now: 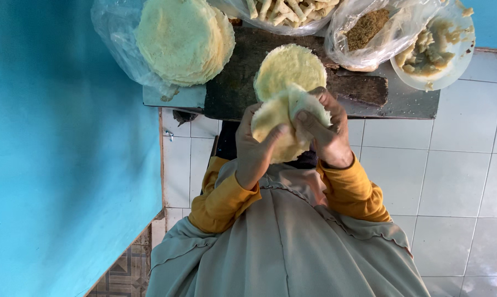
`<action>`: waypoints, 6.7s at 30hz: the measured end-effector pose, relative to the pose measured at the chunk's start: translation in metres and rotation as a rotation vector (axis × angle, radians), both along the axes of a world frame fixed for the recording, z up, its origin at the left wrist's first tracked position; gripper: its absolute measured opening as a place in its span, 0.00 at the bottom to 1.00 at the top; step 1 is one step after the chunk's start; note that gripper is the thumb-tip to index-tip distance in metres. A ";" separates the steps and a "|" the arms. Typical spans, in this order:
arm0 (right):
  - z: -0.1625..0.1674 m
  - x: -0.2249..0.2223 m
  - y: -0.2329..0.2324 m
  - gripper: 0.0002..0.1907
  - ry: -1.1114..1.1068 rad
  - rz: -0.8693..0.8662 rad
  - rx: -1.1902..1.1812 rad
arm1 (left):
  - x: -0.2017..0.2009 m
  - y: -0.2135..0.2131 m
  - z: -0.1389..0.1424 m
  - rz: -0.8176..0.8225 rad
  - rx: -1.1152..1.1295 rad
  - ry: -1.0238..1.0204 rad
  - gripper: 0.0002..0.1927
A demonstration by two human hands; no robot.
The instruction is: The person sits at a small metal table and separates round flatbread discs that are stuck together, peeling each one apart by hand and stacking the separated discs on the table. They first scrape the table surface with a knife and move a plate of dough mixture aside before working through the stack of discs one at a time.
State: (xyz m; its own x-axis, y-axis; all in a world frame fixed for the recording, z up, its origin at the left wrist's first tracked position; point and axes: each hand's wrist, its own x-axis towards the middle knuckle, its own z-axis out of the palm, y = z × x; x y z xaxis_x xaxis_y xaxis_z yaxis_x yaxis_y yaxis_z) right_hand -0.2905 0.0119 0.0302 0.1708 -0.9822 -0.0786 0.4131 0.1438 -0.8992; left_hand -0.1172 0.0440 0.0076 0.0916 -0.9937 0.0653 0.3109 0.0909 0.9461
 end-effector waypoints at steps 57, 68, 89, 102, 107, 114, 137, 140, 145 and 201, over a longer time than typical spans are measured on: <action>0.045 -0.061 -0.093 0.20 0.489 0.348 0.031 | 0.031 -0.148 0.029 -0.406 -0.398 -0.860 0.09; 0.052 -0.067 -0.074 0.03 0.872 0.004 -0.739 | 0.036 -0.143 0.052 0.023 -0.864 -1.049 0.03; 0.008 -0.050 -0.065 0.09 1.162 0.057 -0.615 | 0.053 -0.087 0.000 -0.168 -0.737 -1.119 0.04; -0.009 -0.029 -0.097 0.08 1.274 -0.245 -0.628 | 0.020 -0.131 -0.004 0.217 -0.533 -1.354 0.06; -0.018 -0.028 -0.104 0.06 1.289 -0.261 -0.644 | 0.020 -0.136 -0.017 0.219 -0.538 -1.439 0.07; -0.011 -0.026 -0.097 0.05 1.417 -0.258 -0.694 | 0.043 -0.138 -0.033 0.372 -0.486 -1.526 0.15; 0.012 0.026 -0.124 0.29 0.884 0.139 -0.799 | 0.145 -0.184 0.016 -0.010 -0.347 -0.870 0.09; 0.004 0.026 -0.140 0.33 0.613 0.285 -0.795 | 0.128 -0.167 0.041 -0.125 -0.451 -0.777 0.08; -0.004 0.015 -0.144 0.15 0.209 0.209 -0.326 | 0.090 -0.134 0.071 -0.226 -0.243 -0.312 0.18; 0.055 0.007 -0.020 0.08 0.391 0.029 -0.320 | 0.004 -0.021 0.049 -0.088 -0.138 0.114 0.30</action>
State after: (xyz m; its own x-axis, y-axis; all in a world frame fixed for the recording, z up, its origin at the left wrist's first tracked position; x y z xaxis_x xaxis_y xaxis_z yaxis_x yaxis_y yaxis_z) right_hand -0.2835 -0.0084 0.0849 0.2165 -0.9628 0.1616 0.0363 -0.1575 -0.9869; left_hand -0.1136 0.0228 0.0569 0.0190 -0.9805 0.1956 0.4280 0.1847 0.8847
